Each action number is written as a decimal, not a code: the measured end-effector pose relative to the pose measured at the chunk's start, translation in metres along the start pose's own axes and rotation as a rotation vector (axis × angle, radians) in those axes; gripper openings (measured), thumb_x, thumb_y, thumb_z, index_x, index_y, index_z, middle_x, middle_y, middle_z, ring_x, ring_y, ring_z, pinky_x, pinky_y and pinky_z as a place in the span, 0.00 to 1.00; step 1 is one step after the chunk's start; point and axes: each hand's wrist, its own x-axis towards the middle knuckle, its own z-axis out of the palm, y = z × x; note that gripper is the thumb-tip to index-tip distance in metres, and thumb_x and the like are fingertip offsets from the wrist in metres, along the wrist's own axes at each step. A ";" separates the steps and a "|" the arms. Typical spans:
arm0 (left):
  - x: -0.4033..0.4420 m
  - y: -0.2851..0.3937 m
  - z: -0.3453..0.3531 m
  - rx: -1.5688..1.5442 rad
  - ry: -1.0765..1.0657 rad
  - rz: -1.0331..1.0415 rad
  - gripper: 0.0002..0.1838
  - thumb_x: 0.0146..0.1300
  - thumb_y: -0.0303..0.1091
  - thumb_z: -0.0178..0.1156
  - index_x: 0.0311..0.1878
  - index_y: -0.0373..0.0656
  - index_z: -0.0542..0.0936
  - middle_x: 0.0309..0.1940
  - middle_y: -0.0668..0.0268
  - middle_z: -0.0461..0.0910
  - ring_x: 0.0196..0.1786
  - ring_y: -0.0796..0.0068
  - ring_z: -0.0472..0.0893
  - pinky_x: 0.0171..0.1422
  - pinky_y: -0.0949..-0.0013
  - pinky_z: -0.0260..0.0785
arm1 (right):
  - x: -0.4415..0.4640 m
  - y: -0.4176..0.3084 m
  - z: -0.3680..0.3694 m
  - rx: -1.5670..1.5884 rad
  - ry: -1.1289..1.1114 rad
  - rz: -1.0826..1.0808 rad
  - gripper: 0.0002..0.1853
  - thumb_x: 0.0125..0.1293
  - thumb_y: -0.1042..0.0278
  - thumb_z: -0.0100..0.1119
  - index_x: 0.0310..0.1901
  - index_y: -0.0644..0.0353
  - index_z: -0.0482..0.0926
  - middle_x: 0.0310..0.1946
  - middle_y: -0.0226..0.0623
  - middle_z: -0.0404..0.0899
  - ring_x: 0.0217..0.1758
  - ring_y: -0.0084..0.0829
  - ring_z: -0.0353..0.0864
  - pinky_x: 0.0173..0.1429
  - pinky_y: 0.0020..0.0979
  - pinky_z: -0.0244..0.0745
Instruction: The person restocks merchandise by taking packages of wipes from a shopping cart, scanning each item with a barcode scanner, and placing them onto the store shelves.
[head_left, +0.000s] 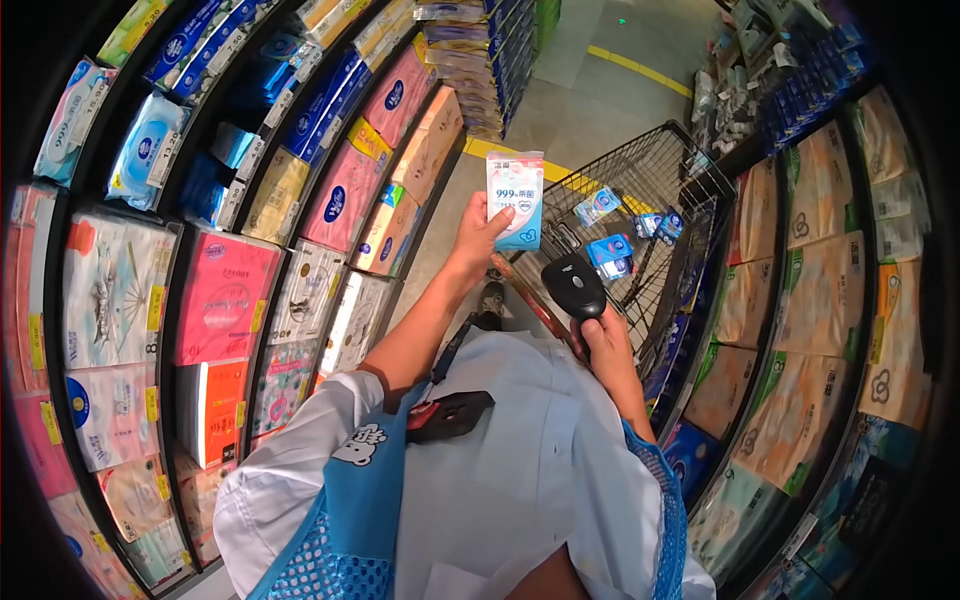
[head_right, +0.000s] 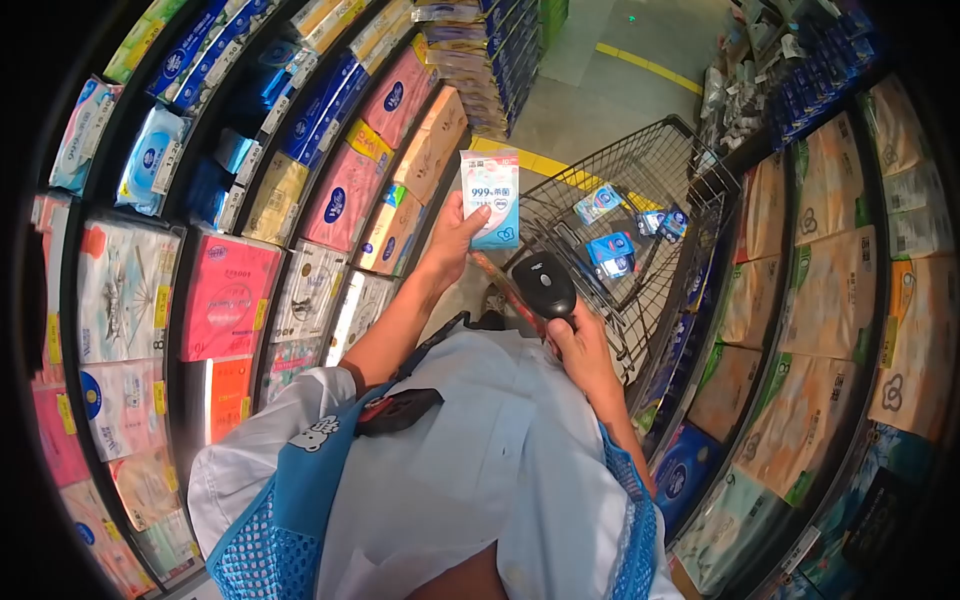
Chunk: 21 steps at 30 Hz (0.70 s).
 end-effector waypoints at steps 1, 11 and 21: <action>0.000 0.001 0.002 0.021 -0.004 0.012 0.19 0.73 0.32 0.65 0.60 0.40 0.69 0.56 0.59 0.82 0.57 0.73 0.83 0.64 0.64 0.76 | 0.001 0.001 0.000 -0.012 0.016 -0.006 0.38 0.73 0.28 0.52 0.56 0.64 0.77 0.25 0.28 0.75 0.22 0.18 0.70 0.27 0.25 0.63; 0.004 0.009 -0.008 -0.997 -0.415 -0.416 0.21 0.77 0.43 0.52 0.66 0.41 0.75 0.31 0.70 0.73 0.29 0.77 0.70 0.35 0.72 0.62 | -0.001 0.009 -0.005 -0.066 -0.014 -0.019 0.36 0.70 0.34 0.61 0.60 0.63 0.79 0.31 0.35 0.83 0.31 0.27 0.79 0.39 0.32 0.75; 0.006 0.014 -0.002 -1.007 -0.593 -0.522 0.25 0.77 0.50 0.47 0.57 0.37 0.79 0.20 0.69 0.64 0.18 0.77 0.63 0.25 0.73 0.55 | 0.010 -0.020 -0.002 -0.131 -0.130 -0.158 0.29 0.66 0.51 0.70 0.59 0.66 0.77 0.37 0.46 0.84 0.37 0.44 0.83 0.47 0.37 0.77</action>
